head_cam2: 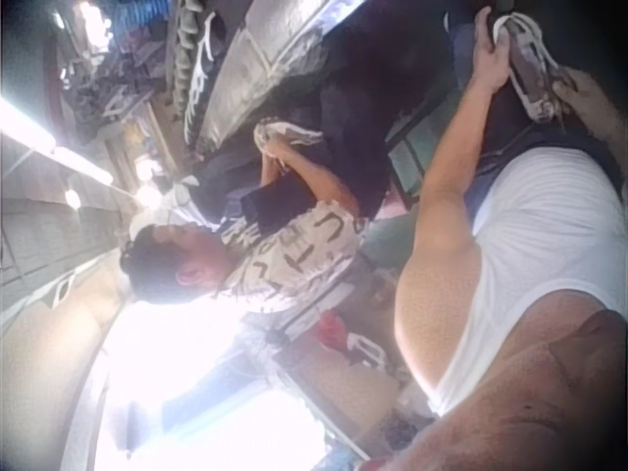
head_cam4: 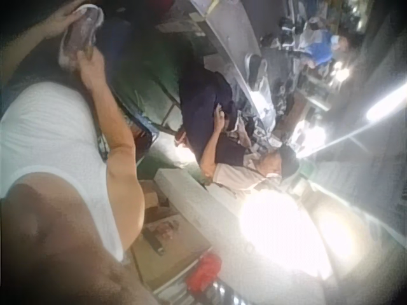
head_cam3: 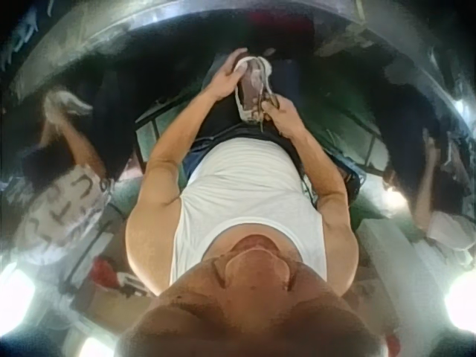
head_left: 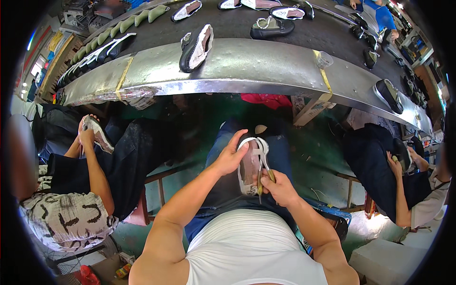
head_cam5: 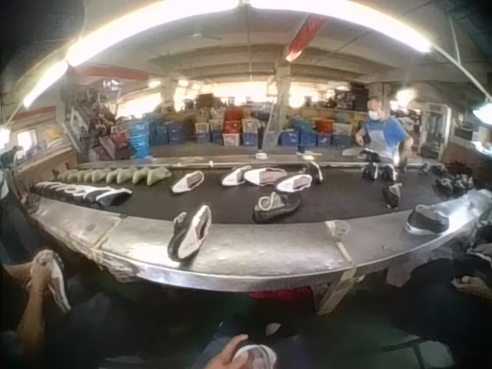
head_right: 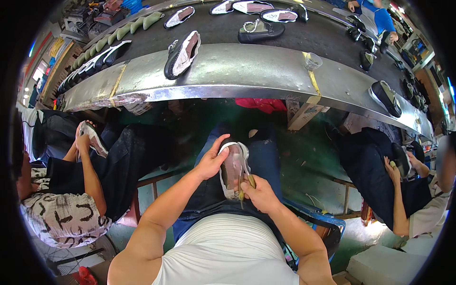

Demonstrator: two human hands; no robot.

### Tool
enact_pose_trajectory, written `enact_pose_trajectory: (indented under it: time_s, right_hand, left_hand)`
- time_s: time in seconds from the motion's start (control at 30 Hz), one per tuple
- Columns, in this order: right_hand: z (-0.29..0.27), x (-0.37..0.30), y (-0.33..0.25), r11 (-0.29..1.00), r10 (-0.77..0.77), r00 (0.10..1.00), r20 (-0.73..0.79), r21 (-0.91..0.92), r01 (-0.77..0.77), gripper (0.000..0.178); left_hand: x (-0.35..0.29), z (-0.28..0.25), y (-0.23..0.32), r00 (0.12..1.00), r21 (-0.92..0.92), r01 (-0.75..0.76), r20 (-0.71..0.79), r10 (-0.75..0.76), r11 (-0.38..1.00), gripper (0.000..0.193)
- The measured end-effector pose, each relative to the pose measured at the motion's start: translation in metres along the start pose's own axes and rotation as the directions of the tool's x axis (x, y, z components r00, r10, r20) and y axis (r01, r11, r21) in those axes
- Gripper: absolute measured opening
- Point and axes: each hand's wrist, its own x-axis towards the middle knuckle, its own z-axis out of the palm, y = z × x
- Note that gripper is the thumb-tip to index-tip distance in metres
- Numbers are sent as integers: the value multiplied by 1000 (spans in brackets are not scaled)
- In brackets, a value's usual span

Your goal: Manually assemble and trim components for footwear on a production line.

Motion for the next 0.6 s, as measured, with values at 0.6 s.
enact_pose_trajectory:
  time_s: [0.6]
  right_hand:
    - [-52, 50, -5, 375, -495, 862, 105, -869, 321, 28]
  left_hand:
    - [22, -1, -5, 993, -184, 87, -60, -100, 979, 46]
